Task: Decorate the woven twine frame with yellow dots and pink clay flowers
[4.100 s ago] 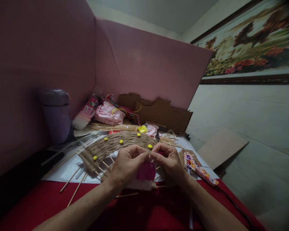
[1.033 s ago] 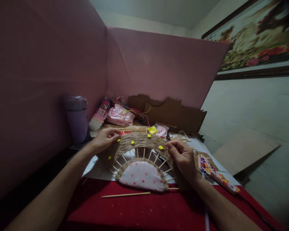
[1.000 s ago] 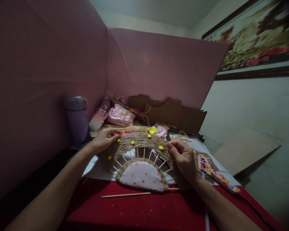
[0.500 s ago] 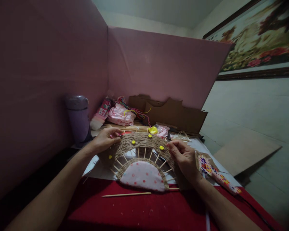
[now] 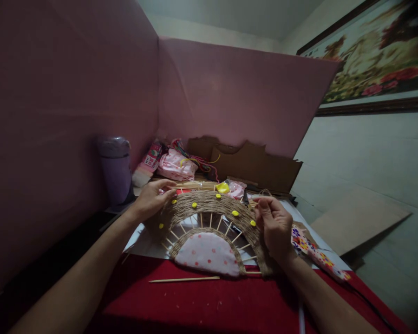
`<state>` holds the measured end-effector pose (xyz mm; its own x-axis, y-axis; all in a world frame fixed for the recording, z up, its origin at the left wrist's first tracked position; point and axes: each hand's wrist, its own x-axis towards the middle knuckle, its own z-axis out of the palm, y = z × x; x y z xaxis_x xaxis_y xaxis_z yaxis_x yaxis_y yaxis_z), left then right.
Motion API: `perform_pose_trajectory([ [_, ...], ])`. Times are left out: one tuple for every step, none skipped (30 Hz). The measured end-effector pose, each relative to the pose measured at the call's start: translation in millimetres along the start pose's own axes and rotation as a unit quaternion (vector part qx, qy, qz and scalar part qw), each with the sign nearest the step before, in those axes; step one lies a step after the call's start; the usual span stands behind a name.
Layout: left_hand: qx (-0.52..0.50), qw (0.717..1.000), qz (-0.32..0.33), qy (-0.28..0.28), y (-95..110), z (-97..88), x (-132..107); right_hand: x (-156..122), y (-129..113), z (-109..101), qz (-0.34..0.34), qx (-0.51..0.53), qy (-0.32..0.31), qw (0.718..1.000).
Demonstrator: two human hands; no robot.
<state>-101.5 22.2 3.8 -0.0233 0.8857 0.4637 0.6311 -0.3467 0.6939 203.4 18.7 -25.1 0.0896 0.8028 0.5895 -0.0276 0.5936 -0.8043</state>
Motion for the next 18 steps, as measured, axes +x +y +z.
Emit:
perform_pose_trajectory([
  [0.001,1.000,0.012,0.020,1,-0.9,0,4,0,-1,-0.010,0.018,0.026,0.999],
  [0.002,0.999,0.022,0.040,2,-1.8,0,8,0,-2,-0.024,0.035,0.055,0.998],
  [0.003,0.998,0.030,0.059,3,-2.7,0,13,0,-4,-0.044,0.050,0.088,0.994],
  [0.003,0.997,0.033,0.075,5,-3.6,0,17,0,-6,-0.066,0.062,0.115,0.989],
  [0.000,0.995,0.034,0.091,6,-4.4,0,22,0,-7,-0.083,0.070,0.139,0.984],
  [-0.005,0.994,0.039,0.102,8,-5.4,-1,25,0,-9,-0.094,0.075,0.155,0.981],
  [-0.008,0.993,0.046,0.108,11,-6.4,-1,28,-1,-11,-0.096,0.075,0.162,0.979],
  [-0.007,0.992,0.058,0.111,14,-7.5,-2,29,-1,-11,-0.093,0.071,0.159,0.980],
  [-0.001,0.990,0.078,0.116,18,-8.7,-2,30,-1,-12,-0.086,0.064,0.151,0.983],
  [0.011,0.987,0.105,0.123,23,-9.8,-1,30,-1,-12,-0.080,0.056,0.139,0.986],
  [0.032,0.983,0.136,0.123,28,-10.8,0,29,0,-12,-0.073,0.048,0.127,0.988],
  [0.055,0.977,0.170,0.120,34,-11.6,1,28,1,-11,-0.067,0.043,0.117,0.990],
  [0.078,0.970,0.201,0.116,40,-12.0,3,27,2,-11,-0.063,0.040,0.112,0.991],
  [0.097,0.963,0.227,0.109,47,-12.0,4,27,3,-11,-0.060,0.039,0.111,0.991],
  [0.112,0.957,0.247,0.101,55,-11.4,5,27,4,-11,-0.057,0.041,0.113,0.991],
  [0.121,0.953,0.262,0.092,62,-10.3,4,28,5,-11,-0.054,0.046,0.117,0.991],
  [0.128,0.949,0.275,0.082,69,-8.5,2,29,6,-12,-0.050,0.054,0.122,0.990],
  [0.133,0.947,0.284,0.075,74,-6.0,-3,30,6,-12,-0.045,0.061,0.125,0.989],
])
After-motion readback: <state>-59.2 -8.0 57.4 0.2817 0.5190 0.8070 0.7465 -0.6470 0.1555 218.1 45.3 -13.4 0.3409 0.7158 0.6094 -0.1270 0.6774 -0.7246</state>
